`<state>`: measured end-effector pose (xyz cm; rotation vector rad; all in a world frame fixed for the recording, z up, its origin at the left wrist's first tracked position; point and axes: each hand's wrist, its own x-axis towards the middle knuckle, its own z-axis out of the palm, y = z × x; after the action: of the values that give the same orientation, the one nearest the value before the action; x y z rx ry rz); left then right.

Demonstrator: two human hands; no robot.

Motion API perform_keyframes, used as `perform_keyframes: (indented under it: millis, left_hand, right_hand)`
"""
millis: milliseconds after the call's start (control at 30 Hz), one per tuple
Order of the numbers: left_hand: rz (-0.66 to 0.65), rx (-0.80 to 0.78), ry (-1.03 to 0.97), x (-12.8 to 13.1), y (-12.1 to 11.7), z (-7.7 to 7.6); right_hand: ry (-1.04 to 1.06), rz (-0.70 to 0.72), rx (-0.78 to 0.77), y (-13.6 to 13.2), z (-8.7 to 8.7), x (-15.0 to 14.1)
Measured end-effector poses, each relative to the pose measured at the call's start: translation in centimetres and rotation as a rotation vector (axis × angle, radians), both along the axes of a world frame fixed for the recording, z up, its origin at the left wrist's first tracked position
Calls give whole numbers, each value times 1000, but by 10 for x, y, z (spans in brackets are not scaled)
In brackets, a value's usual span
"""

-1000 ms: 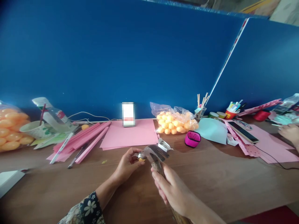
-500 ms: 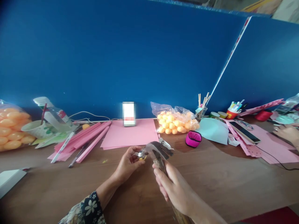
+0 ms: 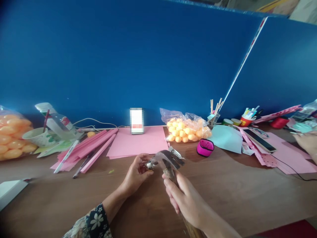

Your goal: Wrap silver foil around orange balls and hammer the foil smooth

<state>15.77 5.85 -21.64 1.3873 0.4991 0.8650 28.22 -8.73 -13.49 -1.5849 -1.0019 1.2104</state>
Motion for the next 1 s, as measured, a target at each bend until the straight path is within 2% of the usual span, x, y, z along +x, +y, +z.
perform_keyframes:
  millis: [200,467,700,767,900,1000]
  left_hand:
    - [-57,-45,-39,0,-2,0]
    - [-44,-35,1,0,-1,1]
    - [-83,-77,18,-2,-2,6]
    - [-51,-70,55,-2,-1,6]
    - [9,-79,130,-2,0,7]
    - [5,-78,155,-2,0,9]
  right_hand:
    - [27,2,-27,4,-1,2]
    - [103,-50,14,1,-2,8]
    - [81,-9,-29,1,-5,6]
    - [13,-18,-15,-4,1,11]
    - [-422,-53,29,-23,14,33]
    - [-594,-52,55,-37,15,53]
